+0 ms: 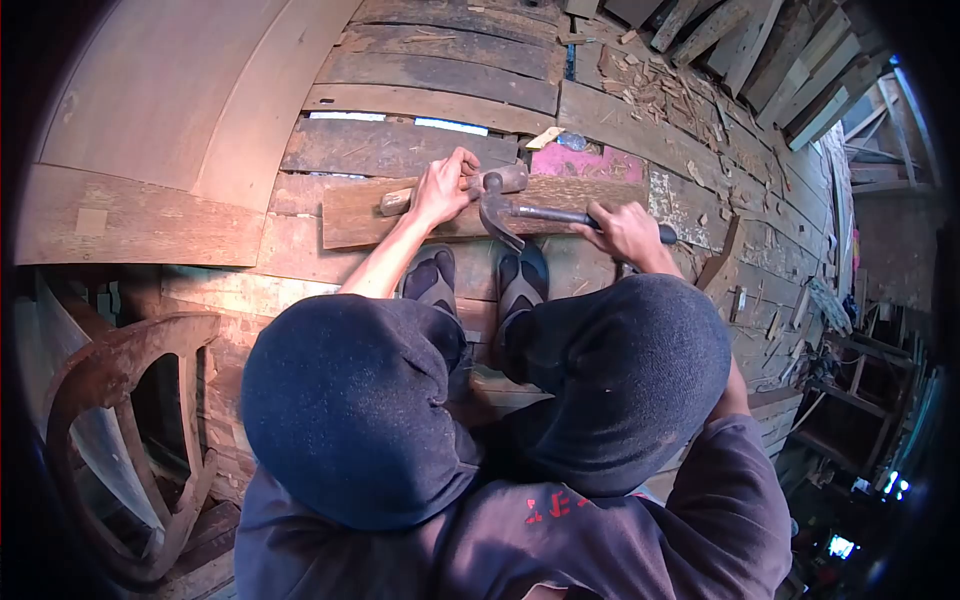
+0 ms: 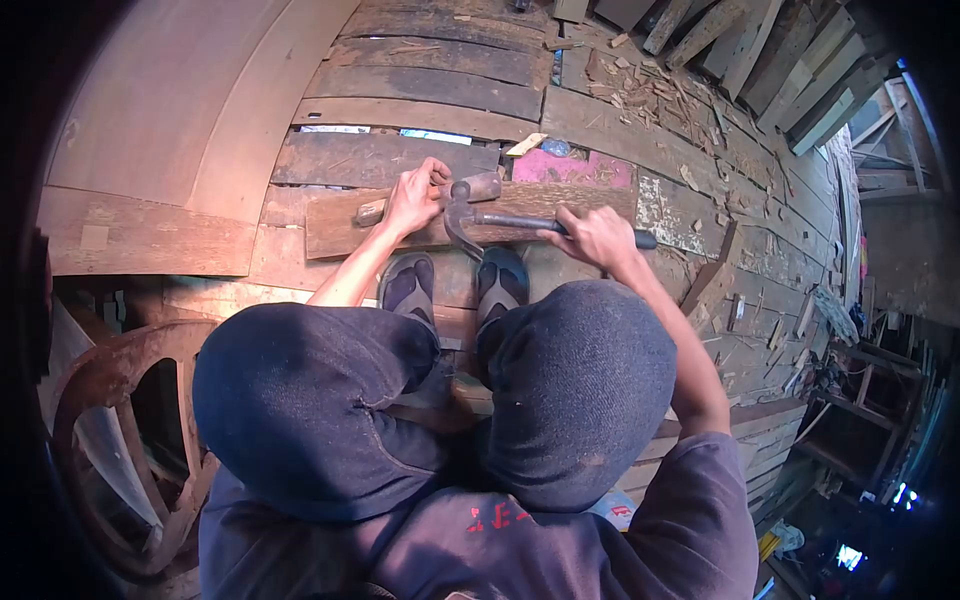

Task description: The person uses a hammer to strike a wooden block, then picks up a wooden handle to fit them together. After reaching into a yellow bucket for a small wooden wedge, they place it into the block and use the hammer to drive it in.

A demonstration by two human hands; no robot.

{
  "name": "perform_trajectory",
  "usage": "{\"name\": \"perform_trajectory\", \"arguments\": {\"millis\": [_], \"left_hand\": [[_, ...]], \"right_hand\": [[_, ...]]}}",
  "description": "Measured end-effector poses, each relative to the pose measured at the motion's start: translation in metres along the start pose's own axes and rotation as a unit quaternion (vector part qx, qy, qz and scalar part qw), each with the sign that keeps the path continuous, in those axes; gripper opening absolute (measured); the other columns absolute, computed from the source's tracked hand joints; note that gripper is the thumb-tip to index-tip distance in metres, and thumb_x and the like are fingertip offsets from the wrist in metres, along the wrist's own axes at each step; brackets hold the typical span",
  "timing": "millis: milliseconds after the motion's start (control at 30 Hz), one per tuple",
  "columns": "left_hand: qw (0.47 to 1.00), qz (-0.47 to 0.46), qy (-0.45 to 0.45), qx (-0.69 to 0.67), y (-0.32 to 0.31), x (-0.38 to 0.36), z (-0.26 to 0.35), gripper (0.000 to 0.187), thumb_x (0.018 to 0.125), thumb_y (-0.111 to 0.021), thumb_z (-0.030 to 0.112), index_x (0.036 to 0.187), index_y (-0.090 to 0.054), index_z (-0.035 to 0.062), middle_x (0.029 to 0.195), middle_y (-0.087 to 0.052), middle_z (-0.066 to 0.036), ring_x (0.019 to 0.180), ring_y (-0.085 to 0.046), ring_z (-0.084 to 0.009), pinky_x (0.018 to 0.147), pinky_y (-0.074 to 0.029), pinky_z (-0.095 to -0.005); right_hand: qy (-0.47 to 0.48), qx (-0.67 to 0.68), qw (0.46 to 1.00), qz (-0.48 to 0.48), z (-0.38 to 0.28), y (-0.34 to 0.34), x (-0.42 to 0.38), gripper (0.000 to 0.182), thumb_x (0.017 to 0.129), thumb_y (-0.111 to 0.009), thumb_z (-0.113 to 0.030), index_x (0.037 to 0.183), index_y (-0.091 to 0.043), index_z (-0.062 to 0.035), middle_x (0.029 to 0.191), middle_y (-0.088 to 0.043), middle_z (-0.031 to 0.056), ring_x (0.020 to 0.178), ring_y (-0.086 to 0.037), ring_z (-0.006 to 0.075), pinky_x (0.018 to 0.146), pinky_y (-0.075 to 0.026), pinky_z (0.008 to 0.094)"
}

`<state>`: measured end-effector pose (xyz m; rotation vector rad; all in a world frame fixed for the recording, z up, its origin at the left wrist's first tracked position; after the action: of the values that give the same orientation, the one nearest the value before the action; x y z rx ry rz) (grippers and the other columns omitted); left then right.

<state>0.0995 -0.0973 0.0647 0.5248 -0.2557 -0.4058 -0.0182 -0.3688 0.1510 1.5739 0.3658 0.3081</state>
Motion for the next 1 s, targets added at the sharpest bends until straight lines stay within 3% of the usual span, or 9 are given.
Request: {"name": "perform_trajectory", "arguments": {"millis": [100, 133, 267, 367, 400, 500, 533, 633, 1000], "left_hand": [[1.000, -0.003, -0.020, -0.009, -0.004, 0.003, -0.009, 0.040, 0.071, -0.081, 0.008, 0.105, -0.060, 0.0031, 0.091, -0.072, -0.013, 0.089, -0.073, -0.0311, 0.079, -0.056, -0.0394], [1.000, -0.009, -0.027, -0.007, -0.004, 0.007, -0.012, 0.041, 0.071, -0.081, 0.008, 0.106, -0.061, 0.0035, 0.091, -0.072, -0.013, 0.089, -0.073, -0.0310, 0.079, -0.056, -0.0395], [0.998, -0.059, -0.021, 0.001, -0.002, 0.020, -0.017, 0.039, 0.071, -0.082, 0.018, 0.105, -0.071, 0.0028, 0.092, -0.076, -0.014, 0.091, -0.073, -0.0301, 0.082, -0.056, -0.0386], [0.996, -0.087, 0.009, 0.008, -0.004, 0.023, -0.021, 0.041, 0.071, -0.084, 0.026, 0.104, -0.077, 0.0042, 0.093, -0.077, -0.016, 0.091, -0.074, -0.0282, 0.083, -0.057, -0.0377], [0.996, -0.087, 0.007, 0.011, -0.003, 0.027, -0.023, 0.041, 0.070, -0.085, 0.026, 0.104, -0.077, 0.0046, 0.093, -0.077, -0.016, 0.089, -0.075, -0.0275, 0.081, -0.057, -0.0371], [0.995, -0.095, 0.026, 0.023, -0.005, 0.039, -0.034, 0.045, 0.069, -0.087, 0.028, 0.106, -0.077, 0.0051, 0.093, -0.076, -0.018, 0.087, -0.075, -0.0266, 0.079, -0.058, -0.0360], [0.995, -0.098, 0.029, 0.022, -0.006, 0.040, -0.038, 0.046, 0.069, -0.088, 0.029, 0.106, -0.077, 0.0050, 0.092, -0.076, -0.018, 0.087, -0.075, -0.0268, 0.079, -0.058, -0.0359], [0.992, -0.111, 0.054, 0.007, -0.008, 0.041, -0.046, 0.047, 0.068, -0.089, 0.030, 0.105, -0.077, 0.0043, 0.092, -0.076, -0.018, 0.087, -0.075, -0.0277, 0.080, -0.058, -0.0363], [0.993, -0.097, 0.069, 0.023, -0.002, 0.035, -0.029, 0.046, 0.069, -0.088, 0.029, 0.106, -0.077, 0.0039, 0.094, -0.075, -0.020, 0.090, -0.075, -0.0312, 0.082, -0.058, -0.0396]], "right_hand": [[-0.128, 0.045, 0.990, -0.022, -0.016, 0.000, -0.024, 0.044, 0.095, -0.064, -0.051, 0.089, -0.064, -0.0078, 0.063, -0.062, 0.0181, 0.059, -0.065, 0.0398, 0.055, -0.052, 0.0497], [-0.166, 0.106, 0.980, -0.002, -0.019, -0.008, -0.030, 0.044, 0.096, -0.064, -0.050, 0.089, -0.063, -0.0067, 0.060, -0.059, 0.0206, 0.060, -0.064, 0.0416, 0.055, -0.050, 0.0498], [-0.275, 0.365, 0.889, 0.026, -0.037, -0.039, -0.045, 0.036, 0.101, -0.061, -0.037, 0.094, -0.059, -0.0010, 0.059, -0.054, 0.0201, 0.053, -0.058, 0.0345, 0.054, -0.043, 0.0436], [-0.270, 0.441, 0.855, 0.047, -0.052, -0.054, -0.038, 0.035, 0.102, -0.060, -0.034, 0.093, -0.056, -0.0006, 0.059, -0.053, 0.0200, 0.051, -0.055, 0.0324, 0.053, -0.042, 0.0419], [-0.276, 0.510, 0.811, 0.071, -0.058, -0.054, -0.031, 0.033, 0.103, -0.059, -0.032, 0.092, -0.054, -0.0009, 0.061, -0.054, 0.0216, 0.054, -0.058, 0.0374, 0.053, -0.043, 0.0438], [-0.254, 0.381, 0.880, 0.122, -0.059, -0.043, -0.015, 0.031, 0.103, -0.058, -0.030, 0.091, -0.054, -0.0011, 0.062, -0.057, 0.0230, 0.060, -0.062, 0.0439, 0.055, -0.045, 0.0459], [-0.251, 0.350, 0.897, 0.105, -0.062, -0.037, -0.010, 0.028, 0.103, -0.056, -0.028, 0.095, -0.053, -0.0012, 0.065, -0.060, 0.0255, 0.067, -0.064, 0.0484, 0.058, -0.047, 0.0513], [-0.213, 0.297, 0.925, 0.102, -0.066, -0.044, -0.002, 0.027, 0.103, -0.055, -0.028, 0.097, -0.052, -0.0015, 0.065, -0.061, 0.0273, 0.066, -0.064, 0.0485, 0.058, -0.048, 0.0553], [-0.208, 0.291, 0.927, 0.112, -0.083, -0.051, 0.008, 0.029, 0.104, -0.053, -0.026, 0.096, -0.049, 0.0009, 0.061, -0.059, 0.0287, 0.060, -0.062, 0.0496, 0.056, -0.049, 0.0573]]}}
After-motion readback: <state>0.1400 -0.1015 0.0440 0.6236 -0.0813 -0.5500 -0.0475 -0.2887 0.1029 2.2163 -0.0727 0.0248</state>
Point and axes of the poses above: each hand's wrist, its own x-axis towards the middle knuckle, its own y-axis out of the back of the hand, z = x × y, the point moved 5 cm from there along x, towards the middle knuckle
